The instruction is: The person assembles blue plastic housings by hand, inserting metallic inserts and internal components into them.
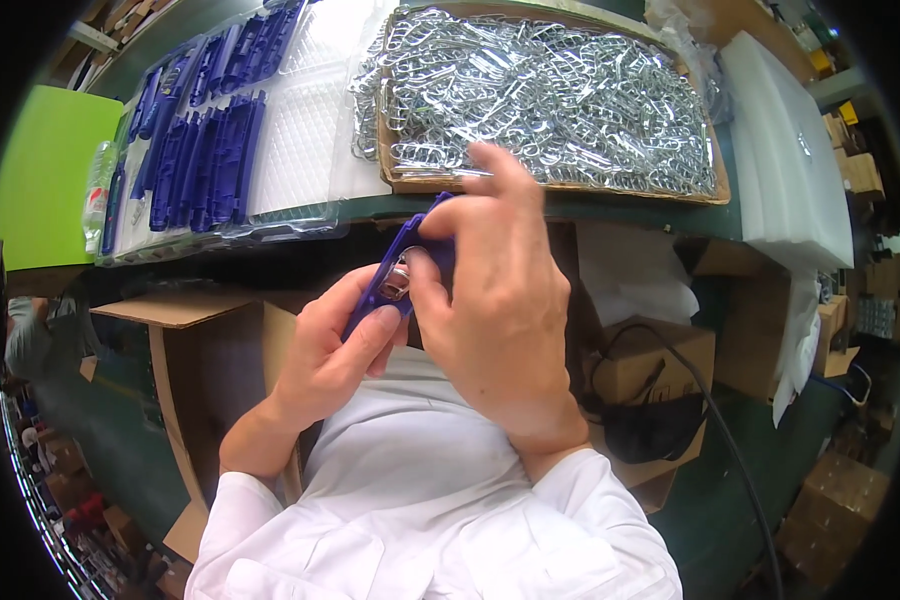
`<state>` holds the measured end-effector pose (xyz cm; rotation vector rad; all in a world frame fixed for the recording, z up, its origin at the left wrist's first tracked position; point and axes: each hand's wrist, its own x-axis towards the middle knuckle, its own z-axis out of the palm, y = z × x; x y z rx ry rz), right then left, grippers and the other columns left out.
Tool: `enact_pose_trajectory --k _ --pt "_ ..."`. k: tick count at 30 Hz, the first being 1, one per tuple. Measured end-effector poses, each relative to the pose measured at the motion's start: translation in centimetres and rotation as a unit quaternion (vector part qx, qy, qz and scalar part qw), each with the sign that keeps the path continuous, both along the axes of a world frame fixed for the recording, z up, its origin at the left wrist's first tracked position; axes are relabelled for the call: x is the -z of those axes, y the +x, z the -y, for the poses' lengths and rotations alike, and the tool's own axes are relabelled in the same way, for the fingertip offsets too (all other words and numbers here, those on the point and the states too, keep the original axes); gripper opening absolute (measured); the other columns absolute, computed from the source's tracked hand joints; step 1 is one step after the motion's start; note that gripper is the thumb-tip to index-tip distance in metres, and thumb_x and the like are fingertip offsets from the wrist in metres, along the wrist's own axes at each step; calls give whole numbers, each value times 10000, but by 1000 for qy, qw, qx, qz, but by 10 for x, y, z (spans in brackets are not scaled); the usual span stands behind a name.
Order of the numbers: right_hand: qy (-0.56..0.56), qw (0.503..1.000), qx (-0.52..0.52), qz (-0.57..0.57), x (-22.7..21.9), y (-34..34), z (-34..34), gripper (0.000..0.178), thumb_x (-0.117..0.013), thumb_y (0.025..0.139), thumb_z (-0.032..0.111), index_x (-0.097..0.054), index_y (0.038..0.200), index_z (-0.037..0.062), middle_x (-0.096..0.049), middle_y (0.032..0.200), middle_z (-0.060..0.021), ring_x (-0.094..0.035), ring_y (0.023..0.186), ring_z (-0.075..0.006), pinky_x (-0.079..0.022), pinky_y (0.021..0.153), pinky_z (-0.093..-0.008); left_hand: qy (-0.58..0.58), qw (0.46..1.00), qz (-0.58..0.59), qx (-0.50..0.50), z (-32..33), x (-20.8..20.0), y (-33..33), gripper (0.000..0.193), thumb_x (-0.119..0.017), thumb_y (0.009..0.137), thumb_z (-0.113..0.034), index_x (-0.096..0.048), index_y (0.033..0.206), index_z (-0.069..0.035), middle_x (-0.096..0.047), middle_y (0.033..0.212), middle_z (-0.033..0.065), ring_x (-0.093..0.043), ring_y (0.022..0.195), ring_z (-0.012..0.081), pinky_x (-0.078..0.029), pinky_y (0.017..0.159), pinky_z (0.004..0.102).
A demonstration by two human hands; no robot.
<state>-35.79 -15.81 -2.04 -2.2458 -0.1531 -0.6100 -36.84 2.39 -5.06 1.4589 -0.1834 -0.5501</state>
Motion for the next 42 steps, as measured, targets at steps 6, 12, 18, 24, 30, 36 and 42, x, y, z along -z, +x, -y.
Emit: enact_pose_trajectory --k 6,12,18,24,30,36,42 --pt "143 984 -43 -94 0 2 11 361 -813 800 69 -655 1122 38 -719 1112 -147 -741 972 -311 -591 837 -371 14 990 140 -7 -1 0 0 312 -601 1056 -77 -587 1342 48 -679 837 50 -616 680 75 -497 606 246" --pt "156 981 -55 -102 14 4 9 273 -760 830 -38 -662 1079 13 -748 1055 -51 -719 922 -117 -578 849 -265 54 992 116 1 2 -13 12 226 -569 1072 -107 -625 1206 66 -703 816 85 -706 706 130 -599 667 289" --pt "150 982 -43 -105 20 10 6 249 -773 832 -23 -645 1040 21 -741 974 -50 -712 861 -114 -576 797 -268 73 993 81 -45 13 -4 19 242 -557 1080 -138 -691 1044 61 -682 710 73 -696 644 112 -591 598 270" --pt "89 993 -11 -79 25 20 2 240 -791 854 -7 -639 1039 7 -726 868 -45 -698 747 -112 -576 692 -279 112 990 71 -53 14 -1 26 243 -556 1086 -155 -699 1042 36 -671 689 57 -673 594 101 -573 544 265" --pt "342 920 -116 -153 29 27 18 223 -732 904 -94 -657 1098 -13 -722 1050 -84 -690 968 -127 -566 884 -295 4 999 4 40 -4 -14 26 344 -598 1077 -116 -609 1377 54 -691 1020 88 -672 863 120 -571 747 268" --pt "298 914 -274 -15 24 29 50 379 -728 770 -169 -702 1115 -15 -736 1091 -135 -726 991 -212 -571 863 -304 240 881 406 36 -26 -31 27 538 -763 949 -130 -603 1449 -12 -713 1130 148 -706 883 264 -580 777 351" --pt "121 963 -211 119 8 29 53 485 -727 640 -155 -758 1079 49 -742 1092 -146 -741 939 -286 -592 768 -348 274 811 517 0 -28 -47 25 643 -844 854 -188 -627 1435 -20 -705 1197 168 -689 953 329 -577 802 400"
